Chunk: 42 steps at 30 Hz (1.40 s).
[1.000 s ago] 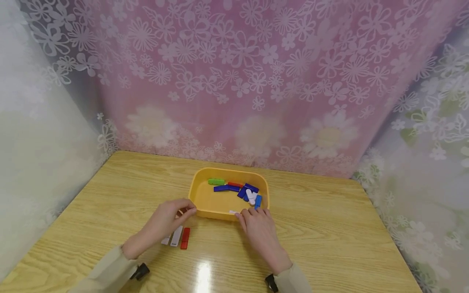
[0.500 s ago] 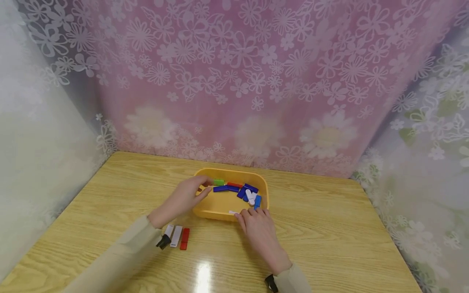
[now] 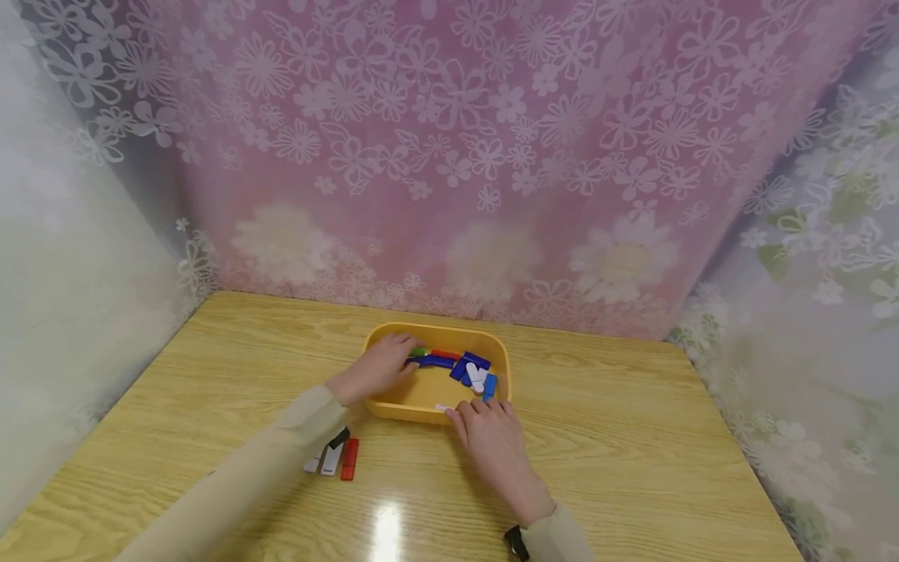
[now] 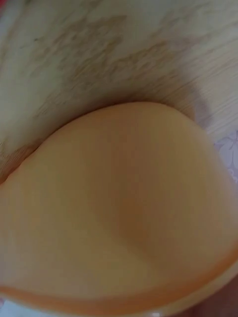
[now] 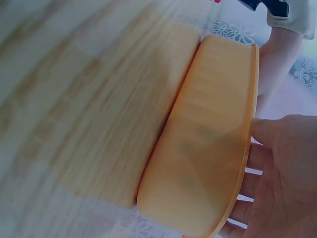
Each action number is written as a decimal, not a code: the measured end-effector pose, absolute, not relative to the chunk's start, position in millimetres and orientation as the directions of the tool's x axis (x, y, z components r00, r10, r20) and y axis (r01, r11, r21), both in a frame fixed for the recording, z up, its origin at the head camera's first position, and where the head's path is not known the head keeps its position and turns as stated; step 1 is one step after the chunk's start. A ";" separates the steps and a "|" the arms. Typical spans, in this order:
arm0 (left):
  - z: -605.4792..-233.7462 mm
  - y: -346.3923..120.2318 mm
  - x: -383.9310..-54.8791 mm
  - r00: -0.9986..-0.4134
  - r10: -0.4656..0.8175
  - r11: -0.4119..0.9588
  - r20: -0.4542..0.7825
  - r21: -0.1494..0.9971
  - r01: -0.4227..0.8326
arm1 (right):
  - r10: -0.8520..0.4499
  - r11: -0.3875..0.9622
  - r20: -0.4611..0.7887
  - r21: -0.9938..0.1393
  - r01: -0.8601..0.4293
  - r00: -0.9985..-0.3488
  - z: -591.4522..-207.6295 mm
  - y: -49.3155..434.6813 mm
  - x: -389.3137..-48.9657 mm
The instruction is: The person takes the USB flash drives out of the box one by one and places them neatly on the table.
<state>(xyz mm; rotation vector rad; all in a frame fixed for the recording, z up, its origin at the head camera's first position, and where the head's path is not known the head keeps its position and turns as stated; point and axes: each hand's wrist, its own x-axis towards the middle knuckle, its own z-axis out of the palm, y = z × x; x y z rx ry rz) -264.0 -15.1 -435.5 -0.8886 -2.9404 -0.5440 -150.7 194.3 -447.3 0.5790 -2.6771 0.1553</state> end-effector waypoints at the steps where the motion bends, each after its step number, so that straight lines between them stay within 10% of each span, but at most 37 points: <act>1: -436.7 -14.8 -265.0 -0.839 0.532 0.783 0.112 0.311 0.538 | -0.373 0.909 0.399 -0.025 -0.416 -0.838 -447.3 194.1 -150.7; 23: -446.7 -15.2 -268.2 -0.819 0.574 0.792 -0.016 0.265 0.550 | -0.364 0.913 0.382 -0.034 -0.406 -0.849 -447.9 194.4 -151.9; 42: -433.5 -20.2 -265.6 -0.809 0.585 0.670 0.058 0.527 0.522 | -0.359 0.912 0.377 -0.052 -0.407 -0.854 -447.6 194.1 -151.8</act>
